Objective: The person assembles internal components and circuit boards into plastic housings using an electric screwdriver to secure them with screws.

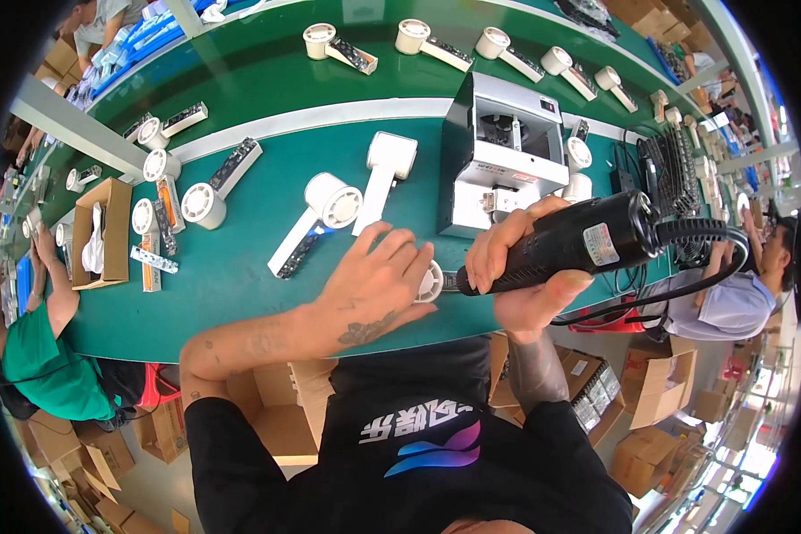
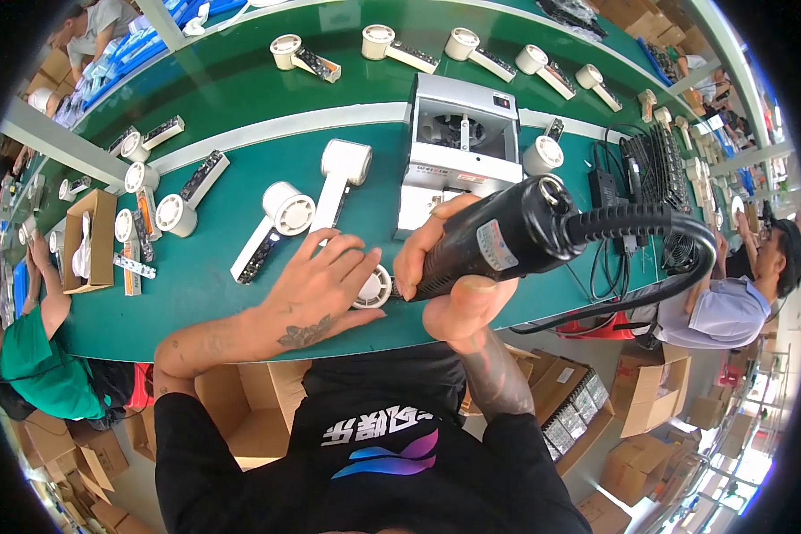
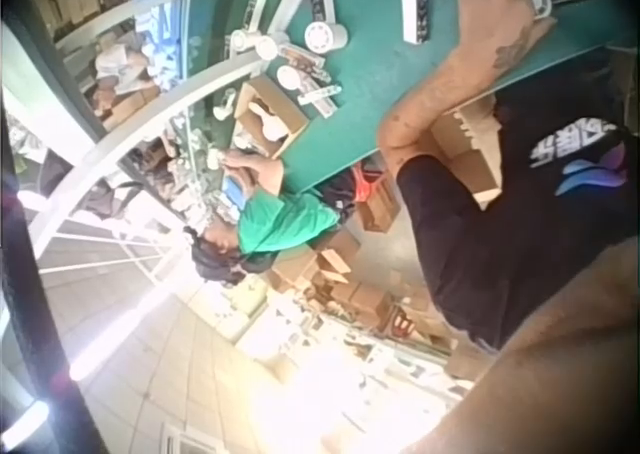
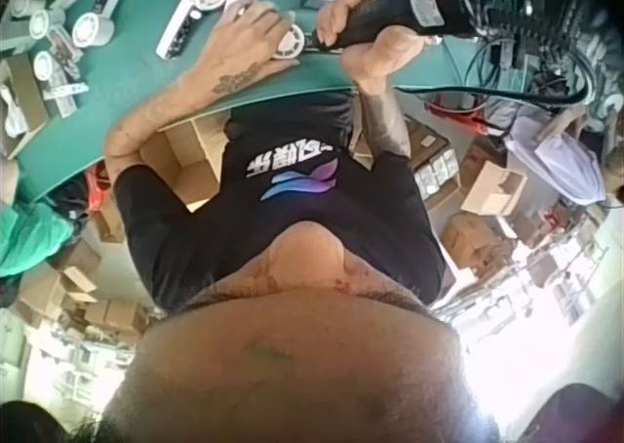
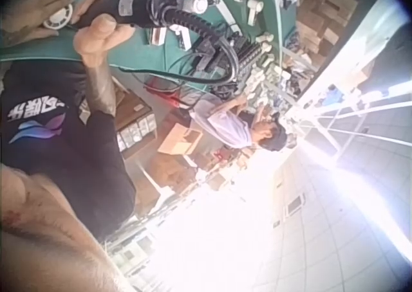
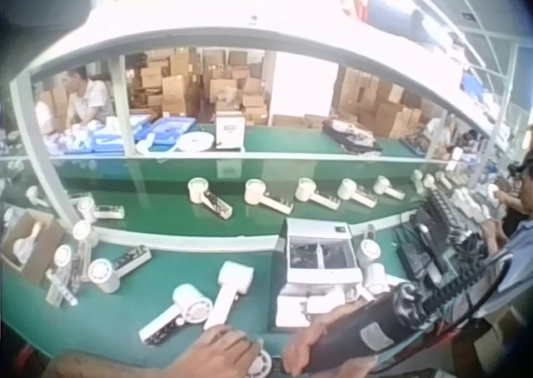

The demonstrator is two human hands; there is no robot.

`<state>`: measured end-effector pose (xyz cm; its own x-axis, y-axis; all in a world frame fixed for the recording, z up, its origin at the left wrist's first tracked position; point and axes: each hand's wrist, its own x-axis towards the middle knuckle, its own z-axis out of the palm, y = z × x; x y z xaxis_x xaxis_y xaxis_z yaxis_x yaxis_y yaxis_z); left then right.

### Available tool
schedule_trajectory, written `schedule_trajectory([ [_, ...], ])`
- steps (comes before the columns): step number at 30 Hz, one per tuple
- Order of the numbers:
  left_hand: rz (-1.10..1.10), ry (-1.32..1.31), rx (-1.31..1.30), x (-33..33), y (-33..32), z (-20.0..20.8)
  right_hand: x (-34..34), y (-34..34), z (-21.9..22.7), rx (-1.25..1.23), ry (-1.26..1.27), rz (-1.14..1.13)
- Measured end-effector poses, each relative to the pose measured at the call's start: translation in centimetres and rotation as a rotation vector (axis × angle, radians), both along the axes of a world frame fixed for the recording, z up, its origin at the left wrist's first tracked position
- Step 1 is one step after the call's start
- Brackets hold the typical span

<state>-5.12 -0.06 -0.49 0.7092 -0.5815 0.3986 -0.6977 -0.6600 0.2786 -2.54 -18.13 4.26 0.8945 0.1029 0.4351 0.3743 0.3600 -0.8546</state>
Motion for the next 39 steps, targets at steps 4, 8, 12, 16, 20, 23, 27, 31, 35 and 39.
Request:
schedule_trajectory([
  [4,-0.001,-0.021,0.035,0.2,0.1,0.0,-0.7,0.1,-0.1,-0.12,0.002,0.001],
  [8,-0.004,-0.028,0.046,0.3,0.0,0.1,-0.7,-0.1,-0.4,-0.135,-0.015,0.072],
  [12,0.005,-0.022,0.058,0.5,0.0,0.0,-0.8,0.4,-0.4,-0.136,-0.031,0.045],
  [16,-0.005,-0.058,0.137,0.6,0.3,0.3,-1.6,-1.1,-0.4,-0.041,-0.041,0.069],
  [20,0.007,-0.007,0.062,1.0,4.8,5.4,-2.4,-5.0,3.4,0.492,-0.192,0.029],
  [23,0.186,0.056,-0.138,4.3,10.3,7.2,-2.6,-6.9,3.9,0.437,-0.228,-0.221],
  [27,0.461,-0.029,-0.081,13.4,19.7,3.3,-2.7,-6.7,1.7,0.355,0.005,-0.167],
  [31,0.803,0.257,0.209,22.0,24.9,-0.5,-3.1,-7.5,-0.8,0.311,0.03,-0.137],
  [35,0.827,0.297,0.347,24.6,21.6,0.5,-3.8,-8.8,-2.3,0.359,0.173,-0.281],
  [39,0.358,-0.156,0.349,27.3,16.7,2.1,-3.9,-9.1,-3.1,0.328,0.216,-0.285],
])
